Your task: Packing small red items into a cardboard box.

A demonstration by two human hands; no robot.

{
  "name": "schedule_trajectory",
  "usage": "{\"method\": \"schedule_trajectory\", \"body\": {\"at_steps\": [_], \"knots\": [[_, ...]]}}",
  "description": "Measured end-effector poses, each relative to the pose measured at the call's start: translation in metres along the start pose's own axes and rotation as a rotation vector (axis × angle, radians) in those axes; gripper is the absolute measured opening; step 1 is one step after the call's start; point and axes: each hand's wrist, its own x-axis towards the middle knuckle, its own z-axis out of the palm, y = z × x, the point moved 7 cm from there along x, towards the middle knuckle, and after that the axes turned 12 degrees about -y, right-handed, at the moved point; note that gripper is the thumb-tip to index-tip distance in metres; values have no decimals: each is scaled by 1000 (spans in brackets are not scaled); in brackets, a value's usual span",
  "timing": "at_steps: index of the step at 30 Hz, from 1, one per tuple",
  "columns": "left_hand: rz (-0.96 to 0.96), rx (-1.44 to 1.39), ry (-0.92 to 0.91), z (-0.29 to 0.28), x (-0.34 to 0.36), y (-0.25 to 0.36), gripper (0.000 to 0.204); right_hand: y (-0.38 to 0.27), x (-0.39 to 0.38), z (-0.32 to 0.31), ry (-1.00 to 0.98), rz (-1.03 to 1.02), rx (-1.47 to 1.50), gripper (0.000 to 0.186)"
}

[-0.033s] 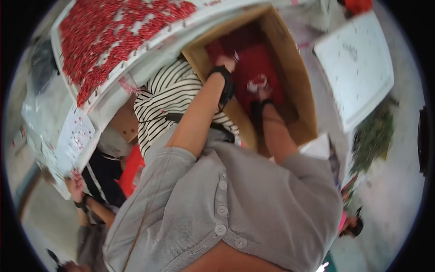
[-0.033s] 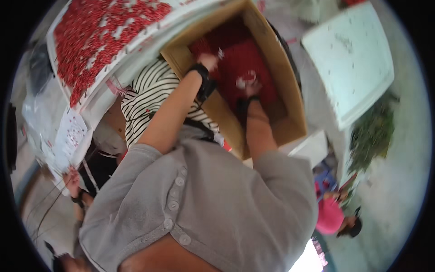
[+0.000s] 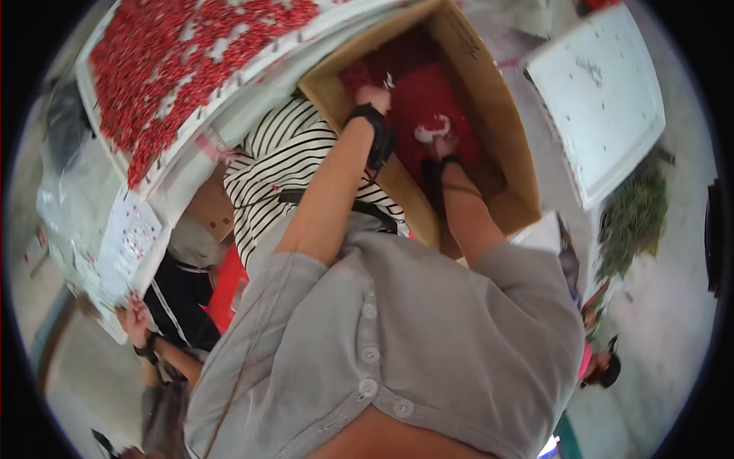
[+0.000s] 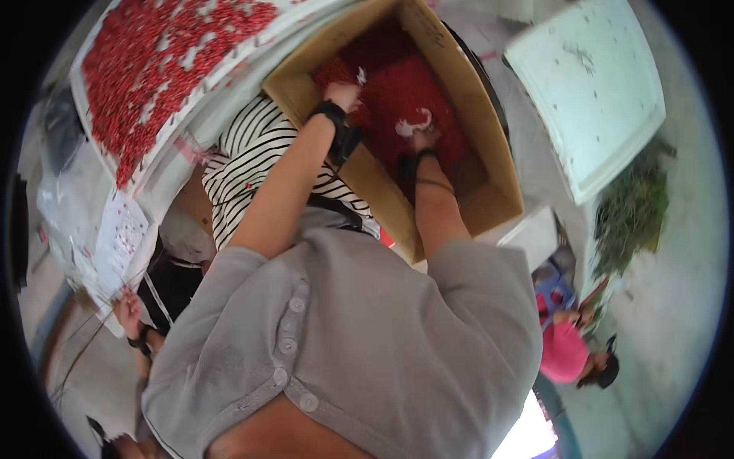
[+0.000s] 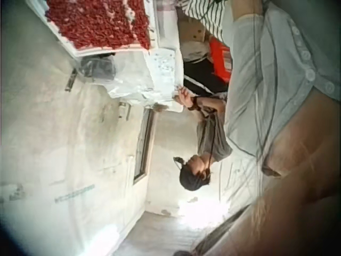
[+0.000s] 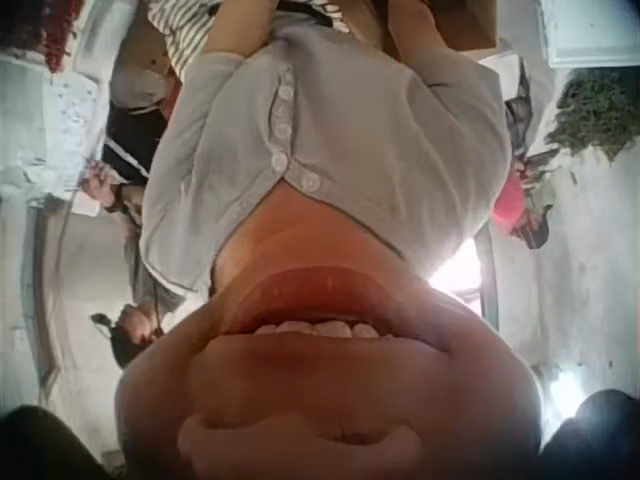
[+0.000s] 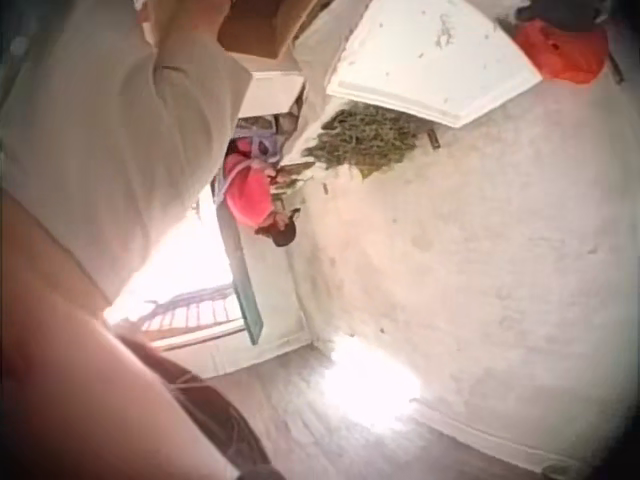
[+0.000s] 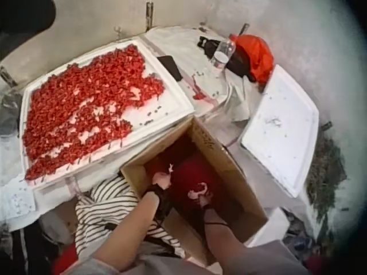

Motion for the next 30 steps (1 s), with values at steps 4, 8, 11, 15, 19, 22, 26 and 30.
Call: {"method": "schedule_trajectory", "body": {"at_steps": [4,8,11,15,19,22,26,30], "knots": [[206,-200,130,-12,-1,2,14,21,28,42,-78,121,488,43],[187,-286,115,-12,-7,4,14,11,62,105,-413,385,662,24],[193,-381,162,-16,-16,8,14,-27,71,111,-314,275,538,22],[107,-408,171,-17,-11,5,12,-111,24,97,-378,38,657,25],[102,-320,191,-18,9,-8,16,-190,-57,65,-110,-360,449,34],[117,-246,153,-15,22,-13,17,-253,-129,63,105,-921,-243,47],[87,-203,71,-10,19,-9,17,-252,-154,82,241,-1012,-828,55],[53,-245,18,-6,4,-4,17,-170,-89,29,407,-566,-485,54]]}}
